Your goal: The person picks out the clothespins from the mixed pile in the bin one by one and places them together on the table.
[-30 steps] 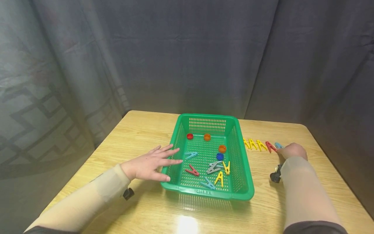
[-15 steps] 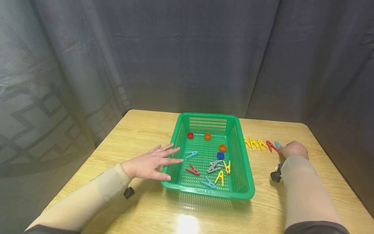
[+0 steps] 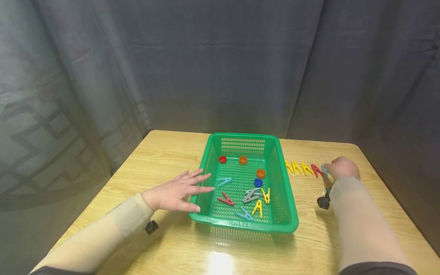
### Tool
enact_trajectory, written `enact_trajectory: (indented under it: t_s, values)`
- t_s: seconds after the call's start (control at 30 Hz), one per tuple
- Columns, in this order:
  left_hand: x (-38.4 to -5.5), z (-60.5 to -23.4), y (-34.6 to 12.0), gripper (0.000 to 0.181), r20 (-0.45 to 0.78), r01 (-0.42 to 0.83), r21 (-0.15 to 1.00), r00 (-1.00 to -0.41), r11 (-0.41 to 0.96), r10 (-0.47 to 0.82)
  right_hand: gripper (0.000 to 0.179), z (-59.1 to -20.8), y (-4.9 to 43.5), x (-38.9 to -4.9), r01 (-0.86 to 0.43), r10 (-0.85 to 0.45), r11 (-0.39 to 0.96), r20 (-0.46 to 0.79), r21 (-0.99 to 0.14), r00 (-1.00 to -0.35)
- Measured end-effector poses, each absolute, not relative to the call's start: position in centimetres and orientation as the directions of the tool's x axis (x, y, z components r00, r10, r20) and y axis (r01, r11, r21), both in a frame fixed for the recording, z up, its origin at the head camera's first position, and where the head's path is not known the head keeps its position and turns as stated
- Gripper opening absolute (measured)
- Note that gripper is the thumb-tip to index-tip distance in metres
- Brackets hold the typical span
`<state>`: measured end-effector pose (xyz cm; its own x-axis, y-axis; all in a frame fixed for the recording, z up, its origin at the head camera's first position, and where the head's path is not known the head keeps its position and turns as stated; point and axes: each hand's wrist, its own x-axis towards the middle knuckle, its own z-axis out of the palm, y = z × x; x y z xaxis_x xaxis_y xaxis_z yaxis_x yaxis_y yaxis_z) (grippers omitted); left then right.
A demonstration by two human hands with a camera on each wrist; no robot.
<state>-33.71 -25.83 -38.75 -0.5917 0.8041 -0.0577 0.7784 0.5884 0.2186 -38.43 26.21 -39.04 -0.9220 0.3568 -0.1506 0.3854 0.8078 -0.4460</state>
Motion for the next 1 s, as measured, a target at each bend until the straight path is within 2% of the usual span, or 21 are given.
enact_trajectory:
  t_s: [0.2,0.47,1.0]
  values:
    - [-33.7,-38.7,-25.8,0.066,-0.061,0.777,0.215,-0.593,0.591,0.803,0.063,-38.1,25.5,-38.8,0.286,0.270,0.863,-0.098,-0.416,-0.958]
    - [-33.7,-38.7,-25.9,0.066,-0.055,0.778,0.227,-0.590,0.586,0.805,0.064,-36.9,24.0,-39.1,0.188,0.186,0.871,-0.050,-0.453,-0.981]
    - [-33.7,-38.8,-25.9,0.067,-0.052,0.775,0.232,-0.593,0.587,0.803,0.063,-33.5,20.5,-39.3,0.019,0.042,0.882,0.039,-0.471,-0.998]
